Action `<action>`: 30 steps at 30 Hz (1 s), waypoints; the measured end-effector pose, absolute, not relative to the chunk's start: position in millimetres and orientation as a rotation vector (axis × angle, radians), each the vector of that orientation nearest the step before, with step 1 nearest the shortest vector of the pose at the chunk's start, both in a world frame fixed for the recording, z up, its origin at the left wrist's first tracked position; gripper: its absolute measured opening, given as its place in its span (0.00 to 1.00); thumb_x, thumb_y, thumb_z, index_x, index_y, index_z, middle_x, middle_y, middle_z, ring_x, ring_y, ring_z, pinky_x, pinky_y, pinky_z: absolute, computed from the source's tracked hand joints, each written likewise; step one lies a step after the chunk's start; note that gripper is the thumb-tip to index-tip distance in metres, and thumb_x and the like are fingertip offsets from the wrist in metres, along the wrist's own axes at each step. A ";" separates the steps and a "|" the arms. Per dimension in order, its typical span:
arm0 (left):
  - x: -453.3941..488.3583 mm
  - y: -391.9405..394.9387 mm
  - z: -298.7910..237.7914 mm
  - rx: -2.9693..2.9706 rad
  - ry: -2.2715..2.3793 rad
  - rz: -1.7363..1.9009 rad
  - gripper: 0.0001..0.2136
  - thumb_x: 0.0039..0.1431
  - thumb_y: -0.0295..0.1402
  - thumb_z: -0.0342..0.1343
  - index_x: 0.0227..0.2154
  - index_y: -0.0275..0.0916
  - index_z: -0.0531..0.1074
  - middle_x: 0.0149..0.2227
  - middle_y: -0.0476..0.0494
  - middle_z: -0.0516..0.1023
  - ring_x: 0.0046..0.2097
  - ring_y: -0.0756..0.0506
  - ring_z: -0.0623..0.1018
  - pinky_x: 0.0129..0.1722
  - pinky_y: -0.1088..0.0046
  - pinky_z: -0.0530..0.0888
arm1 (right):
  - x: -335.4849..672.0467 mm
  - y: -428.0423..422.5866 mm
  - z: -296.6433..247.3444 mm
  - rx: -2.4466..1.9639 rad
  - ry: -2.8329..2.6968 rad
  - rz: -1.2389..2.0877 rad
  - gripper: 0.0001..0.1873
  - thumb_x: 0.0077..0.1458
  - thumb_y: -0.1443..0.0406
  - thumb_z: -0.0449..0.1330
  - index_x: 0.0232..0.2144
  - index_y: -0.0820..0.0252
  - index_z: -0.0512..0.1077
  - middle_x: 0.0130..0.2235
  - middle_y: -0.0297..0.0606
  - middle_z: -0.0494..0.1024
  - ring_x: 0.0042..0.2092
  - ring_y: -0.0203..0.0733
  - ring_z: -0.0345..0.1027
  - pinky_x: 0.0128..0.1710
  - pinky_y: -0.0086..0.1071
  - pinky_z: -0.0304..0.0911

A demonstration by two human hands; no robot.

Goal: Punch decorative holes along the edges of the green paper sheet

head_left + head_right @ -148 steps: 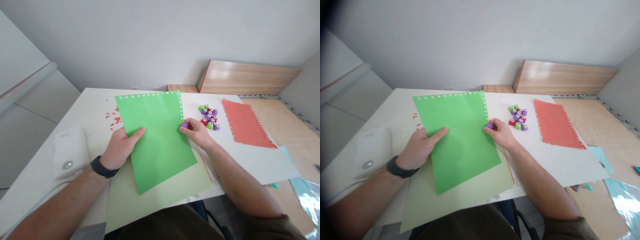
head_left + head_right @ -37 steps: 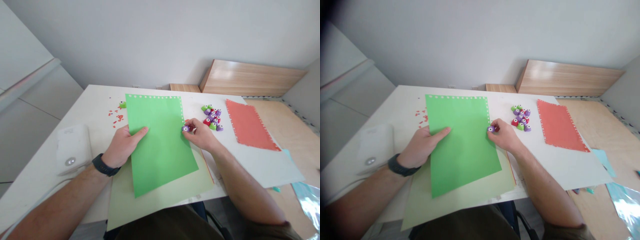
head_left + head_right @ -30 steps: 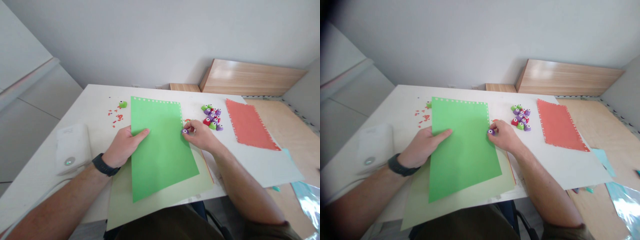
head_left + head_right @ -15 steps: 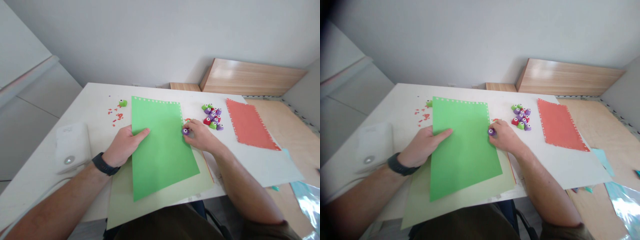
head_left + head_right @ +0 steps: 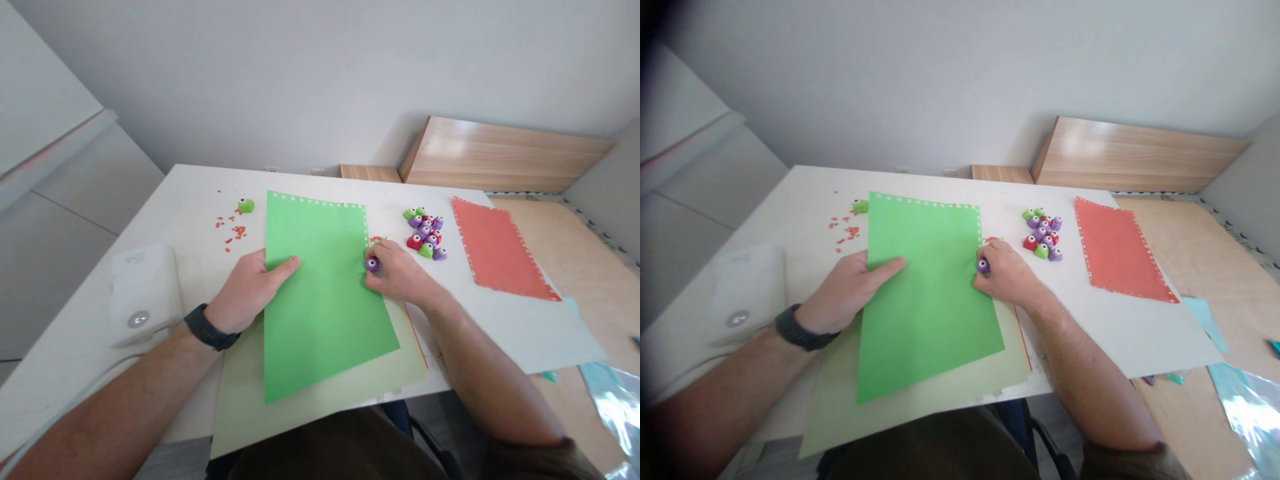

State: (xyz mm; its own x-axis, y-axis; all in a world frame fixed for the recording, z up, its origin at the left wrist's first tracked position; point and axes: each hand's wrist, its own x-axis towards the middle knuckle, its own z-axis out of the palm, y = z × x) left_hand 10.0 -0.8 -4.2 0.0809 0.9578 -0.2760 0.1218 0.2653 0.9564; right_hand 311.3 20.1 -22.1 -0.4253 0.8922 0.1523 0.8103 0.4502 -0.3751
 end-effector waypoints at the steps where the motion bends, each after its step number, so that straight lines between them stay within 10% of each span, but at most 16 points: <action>1: 10.1 -0.6 -3.8 1.126 1.335 0.874 0.23 0.62 0.45 0.67 0.56 0.40 0.80 0.51 0.38 0.86 0.48 0.35 0.87 0.43 0.62 0.84 | 311.0 19.8 -22.0 -1.455 -2.379 0.344 0.10 0.50 0.69 0.62 0.37 0.57 0.70 0.39 0.41 0.74 0.44 0.48 0.69 0.47 0.40 0.64; 30: 11.4 -2.2 -0.5 1.066 1.372 0.906 0.23 0.56 0.44 0.71 0.52 0.40 0.82 0.46 0.38 0.88 0.41 0.35 0.87 0.37 0.62 0.84 | 314.7 15.7 -12.3 -1.389 -2.356 0.430 0.14 0.54 0.69 0.64 0.44 0.58 0.75 0.42 0.42 0.76 0.42 0.46 0.71 0.46 0.38 0.68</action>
